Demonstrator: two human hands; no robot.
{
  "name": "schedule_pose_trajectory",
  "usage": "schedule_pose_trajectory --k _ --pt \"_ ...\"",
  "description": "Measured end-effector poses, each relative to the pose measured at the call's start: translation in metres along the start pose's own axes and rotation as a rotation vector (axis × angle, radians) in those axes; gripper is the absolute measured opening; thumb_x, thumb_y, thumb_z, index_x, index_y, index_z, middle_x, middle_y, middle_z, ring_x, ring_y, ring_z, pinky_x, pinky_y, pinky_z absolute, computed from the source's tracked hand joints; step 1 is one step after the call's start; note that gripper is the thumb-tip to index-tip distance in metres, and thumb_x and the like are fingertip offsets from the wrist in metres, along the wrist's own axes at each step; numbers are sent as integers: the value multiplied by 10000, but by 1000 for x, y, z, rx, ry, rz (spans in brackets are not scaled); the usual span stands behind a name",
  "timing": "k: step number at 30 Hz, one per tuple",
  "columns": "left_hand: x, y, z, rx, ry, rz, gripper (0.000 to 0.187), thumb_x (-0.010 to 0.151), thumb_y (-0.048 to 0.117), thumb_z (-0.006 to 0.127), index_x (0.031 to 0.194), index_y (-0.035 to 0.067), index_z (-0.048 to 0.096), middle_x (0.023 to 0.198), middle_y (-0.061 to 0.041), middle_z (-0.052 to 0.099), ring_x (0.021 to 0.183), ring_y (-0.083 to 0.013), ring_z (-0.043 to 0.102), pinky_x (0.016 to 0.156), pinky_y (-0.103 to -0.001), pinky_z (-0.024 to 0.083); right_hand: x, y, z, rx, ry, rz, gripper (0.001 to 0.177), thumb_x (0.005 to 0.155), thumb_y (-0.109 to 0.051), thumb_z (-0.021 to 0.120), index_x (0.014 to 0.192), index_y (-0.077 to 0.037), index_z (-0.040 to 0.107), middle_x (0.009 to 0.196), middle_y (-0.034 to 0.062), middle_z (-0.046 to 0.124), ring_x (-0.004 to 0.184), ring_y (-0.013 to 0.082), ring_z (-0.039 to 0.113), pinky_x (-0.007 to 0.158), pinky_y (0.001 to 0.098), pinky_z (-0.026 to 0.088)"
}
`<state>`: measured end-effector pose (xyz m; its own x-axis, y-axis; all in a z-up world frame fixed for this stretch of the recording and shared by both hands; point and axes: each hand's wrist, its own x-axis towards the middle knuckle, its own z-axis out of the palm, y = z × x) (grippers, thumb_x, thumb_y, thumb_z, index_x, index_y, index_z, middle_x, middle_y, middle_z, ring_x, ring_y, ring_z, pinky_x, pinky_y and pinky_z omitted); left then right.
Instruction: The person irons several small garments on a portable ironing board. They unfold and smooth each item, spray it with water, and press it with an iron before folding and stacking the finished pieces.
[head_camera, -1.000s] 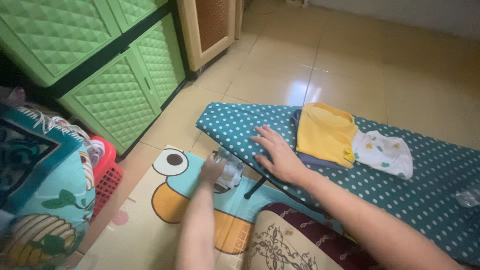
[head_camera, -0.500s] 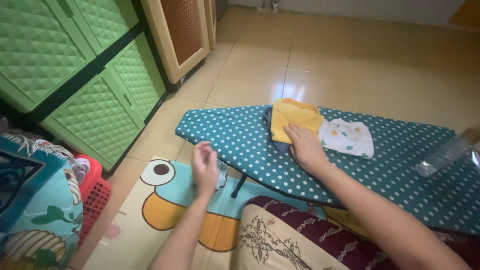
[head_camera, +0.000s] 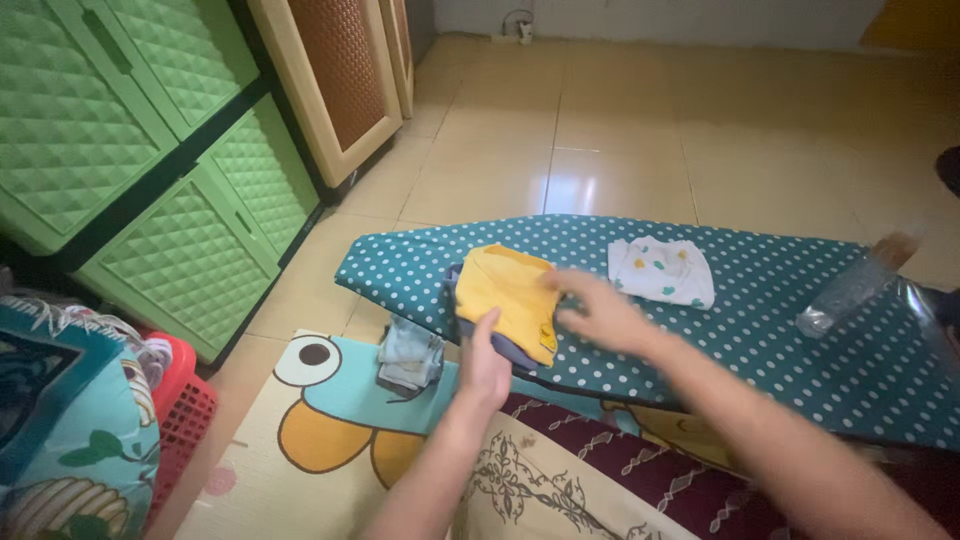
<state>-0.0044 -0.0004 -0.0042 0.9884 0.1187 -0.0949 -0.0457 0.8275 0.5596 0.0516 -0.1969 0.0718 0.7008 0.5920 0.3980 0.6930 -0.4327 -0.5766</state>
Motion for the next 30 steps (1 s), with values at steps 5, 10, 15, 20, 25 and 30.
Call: schedule_pose_trajectory --k 5,10,15,20,25,30 --pt "-9 11 -3 -155 -8 -23 513 924 141 563 1422 52 479 1410 -116 575 1313 -279 557 1097 -454 435 -31 67 -45 -854 -19 328 715 704 -198 726 1399 -134 570 1400 137 597 1304 371 533 1011 508 429" --pt "-23 -3 8 -79 90 68 542 927 135 548 1451 154 413 1466 -99 504 1358 -267 508 1125 -459 411 -17 73 -41 -474 325 517 336 1018 -257 584 1297 -92 669 1124 240 687 1040 471 629 896 549 487" --pt "-23 -3 11 -245 -10 102 555 1011 331 510 1495 70 433 1500 -98 540 1379 -259 512 1149 -448 392 24 1 15 -314 326 198 245 974 -192 578 927 -1 724 964 246 706 906 463 670 834 544 525" --pt "-33 21 -12 -208 42 25 613 993 470 462 1483 102 467 1430 -104 574 1291 -266 566 1092 -456 437 27 -96 100 -309 47 -179 437 906 -213 598 1261 37 648 1272 269 635 1167 473 563 1016 519 430" --pt "-41 97 -64 -93 64 60 577 1025 398 487 1467 27 475 1371 -183 628 1220 -301 633 1029 -462 498 57 -124 124 105 -283 -259 403 988 -150 551 1347 19 618 1519 255 503 1341 446 494 1131 481 365" --pt "-43 184 -126 -59 268 353 491 985 209 521 1466 120 483 1429 -96 605 1299 -294 599 1080 -507 489 88 -120 126 265 -219 -152 368 971 -122 541 1310 -37 655 1508 195 560 1387 352 548 1128 408 437"
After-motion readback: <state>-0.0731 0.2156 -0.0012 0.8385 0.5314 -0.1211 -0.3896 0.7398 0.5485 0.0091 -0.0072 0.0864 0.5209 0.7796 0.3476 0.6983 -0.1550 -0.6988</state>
